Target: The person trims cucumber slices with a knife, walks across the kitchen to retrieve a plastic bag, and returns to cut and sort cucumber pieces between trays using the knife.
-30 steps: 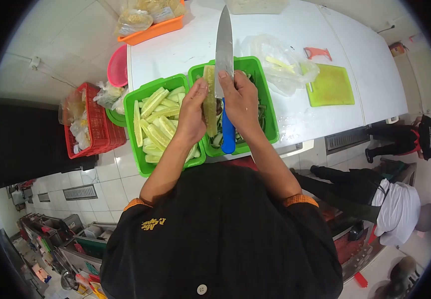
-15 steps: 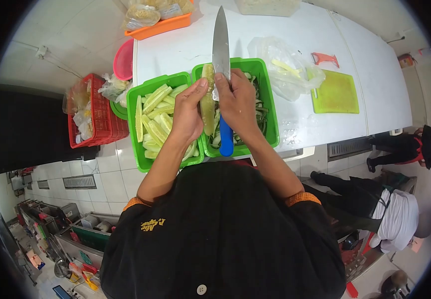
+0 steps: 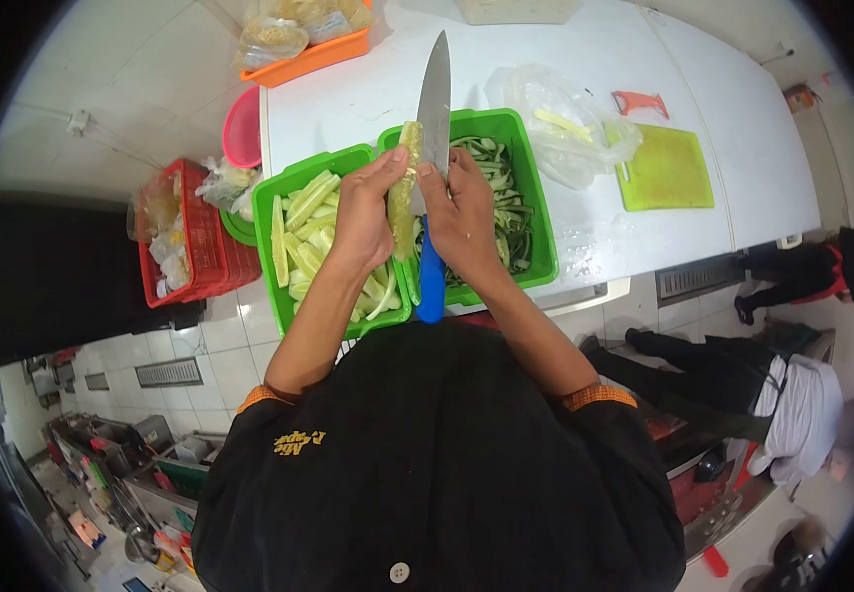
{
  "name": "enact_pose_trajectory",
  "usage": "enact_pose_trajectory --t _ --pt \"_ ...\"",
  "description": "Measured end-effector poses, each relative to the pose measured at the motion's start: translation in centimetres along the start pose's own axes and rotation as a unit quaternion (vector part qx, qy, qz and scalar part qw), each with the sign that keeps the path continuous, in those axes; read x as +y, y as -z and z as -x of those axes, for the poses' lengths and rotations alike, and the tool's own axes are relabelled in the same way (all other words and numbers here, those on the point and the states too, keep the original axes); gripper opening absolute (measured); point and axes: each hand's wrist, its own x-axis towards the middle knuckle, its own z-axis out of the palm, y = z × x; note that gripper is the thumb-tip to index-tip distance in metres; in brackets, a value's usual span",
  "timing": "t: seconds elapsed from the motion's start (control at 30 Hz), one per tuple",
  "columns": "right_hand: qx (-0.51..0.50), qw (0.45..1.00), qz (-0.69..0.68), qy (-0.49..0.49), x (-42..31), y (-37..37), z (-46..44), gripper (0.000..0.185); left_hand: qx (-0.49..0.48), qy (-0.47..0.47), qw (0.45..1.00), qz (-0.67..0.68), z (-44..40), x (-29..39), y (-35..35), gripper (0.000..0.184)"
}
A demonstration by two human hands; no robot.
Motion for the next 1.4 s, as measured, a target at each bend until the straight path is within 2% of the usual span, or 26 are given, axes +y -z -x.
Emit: enact_pose_trajectory --t 0.2,0.3,0.4,0.5,0.63,0.73,0.9,1.0,1.03,1.1,1.13,1.23,1.4 --pt "0.036 0.992 -0.029 -0.115 -0.8 1.1 0.0 0.026 -0.057 -0.061 0.987 -0.135 0.3 -1.0 0.6 0.031" --pt "0.048 0.996 -0.007 -0.081 -0.1 0.9 0.8 0.026 -0.082 -0.055 0.986 -0.137 0.6 -0.4 0.5 0.029" --pt "0.041 0.997 -0.019 -0.062 -1.1 0.3 1.3 0.024 -0.055 -0.035 0.995 -0.076 0.6 0.6 -0.7 0.025" --pt "0.029 1.0 -0.004 0.002 -0.6 -0.7 2.0 0.023 -0.058 -0.029 0.994 -0.09 -0.3 1.1 0.2 0.028" --pt "0.008 1.0 0.006 -0.019 -0.5 -0.8 2.1 0.023 -0.07 -0.031 0.99 -0.122 0.0 1.2 0.8 0.029" --pt "-0.037 0.995 -0.058 -0.074 -0.2 0.3 1.0 0.024 -0.072 -0.017 0.989 -0.127 0.7 1.5 0.4 0.031" --pt "-0.072 0.98 -0.165 -0.089 -0.7 0.7 0.4 0.025 -0.056 0.053 0.987 -0.14 -0.2 3.8 -0.1 0.037" --pt "-0.052 0.955 -0.252 -0.144 -0.2 1.2 -0.4 0.025 -0.175 0.154 0.971 -0.048 -1.7 4.5 2.8 0.041" --pt "-0.037 0.943 -0.284 -0.169 0.0 1.5 -0.9 0.025 -0.231 0.152 0.96 0.047 -1.8 3.9 3.4 0.043" --pt "-0.024 0.965 -0.231 -0.126 -0.1 2.1 -2.0 0.025 -0.339 0.146 0.9 0.229 -2.3 1.9 4.8 0.048" --pt "-0.017 0.976 -0.192 -0.103 0.0 2.4 -2.6 0.025 -0.336 0.09 0.911 0.223 -2.4 0.6 4.1 0.049" --pt "0.0 0.989 -0.133 -0.07 0.5 2.6 -3.1 0.025 -0.173 0.04 0.964 0.197 -0.1 -0.1 0.5 0.049" --pt "0.002 0.994 -0.105 0.02 1.1 1.4 -2.8 0.025 -0.141 0.072 0.968 0.194 0.2 0.5 0.5 0.046"
